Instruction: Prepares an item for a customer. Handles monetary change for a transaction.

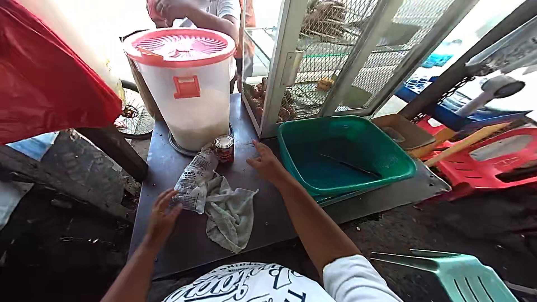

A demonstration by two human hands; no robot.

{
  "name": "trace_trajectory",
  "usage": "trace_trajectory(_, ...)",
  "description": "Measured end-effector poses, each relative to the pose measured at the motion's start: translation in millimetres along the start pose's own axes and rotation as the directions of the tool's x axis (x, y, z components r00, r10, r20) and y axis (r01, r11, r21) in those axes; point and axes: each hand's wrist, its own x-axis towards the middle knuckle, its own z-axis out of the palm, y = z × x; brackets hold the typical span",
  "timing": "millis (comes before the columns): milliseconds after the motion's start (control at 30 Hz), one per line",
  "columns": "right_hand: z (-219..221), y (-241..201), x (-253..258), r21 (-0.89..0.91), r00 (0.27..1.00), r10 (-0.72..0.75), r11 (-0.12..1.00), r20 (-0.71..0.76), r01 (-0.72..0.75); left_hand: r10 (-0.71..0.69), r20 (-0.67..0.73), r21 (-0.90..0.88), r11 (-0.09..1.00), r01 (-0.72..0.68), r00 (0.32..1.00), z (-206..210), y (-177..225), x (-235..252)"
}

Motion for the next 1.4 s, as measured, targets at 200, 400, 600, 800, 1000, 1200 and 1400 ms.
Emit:
trace_trajectory(200,-10.2,-16.2,84.2,-0.553,0.998,-0.007,0.832,0.059,0.039,0.119,-0.073,0.157,0.982,-0.107,0.990,27.1,-18.7,-12.2)
trace_trajectory(400,-34.1,-9.5,141.9,-0.692,0.992,0.122,0.715,-0.016,-0.099,0.049,-0.132,0.055,0.998,-0.042,0.990,24.0,-21.1,-6.4)
trace_trajectory(600,-45.2,-3.8,156.4,-0.769,0.991,0.137,0.634,0.014,-0.076,-0.032,-0.122,-0.037,0.999,0.028,0.992,22.1,-22.6,-9.0)
trace_trajectory(800,-80.1,12.6,161.4,-0.657,0.973,-0.164,0.718,0.163,0.231,-0.039,-0.122,-0.022,0.999,0.037,0.992,21.4,-21.8,-9.3)
trace_trajectory(1000,-162.0,3.7,138.8,-0.194,0.751,-0.378,0.925,-0.541,0.326,-0.035,-0.128,-0.010,0.999,0.034,0.991,24.0,-21.6,-9.3)
trace_trajectory(1200,-203.3,23.7,180.7,0.190,0.740,0.023,0.971,-0.673,0.143,-0.014,-0.185,0.036,0.999,0.021,0.983,27.7,-20.4,-9.6)
trace_trajectory(1400,-197.9,15.0,179.3,0.216,0.674,0.013,0.951,-0.738,0.219,-0.007,-0.191,0.090,0.996,0.024,0.982,27.8,-15.8,-10.6)
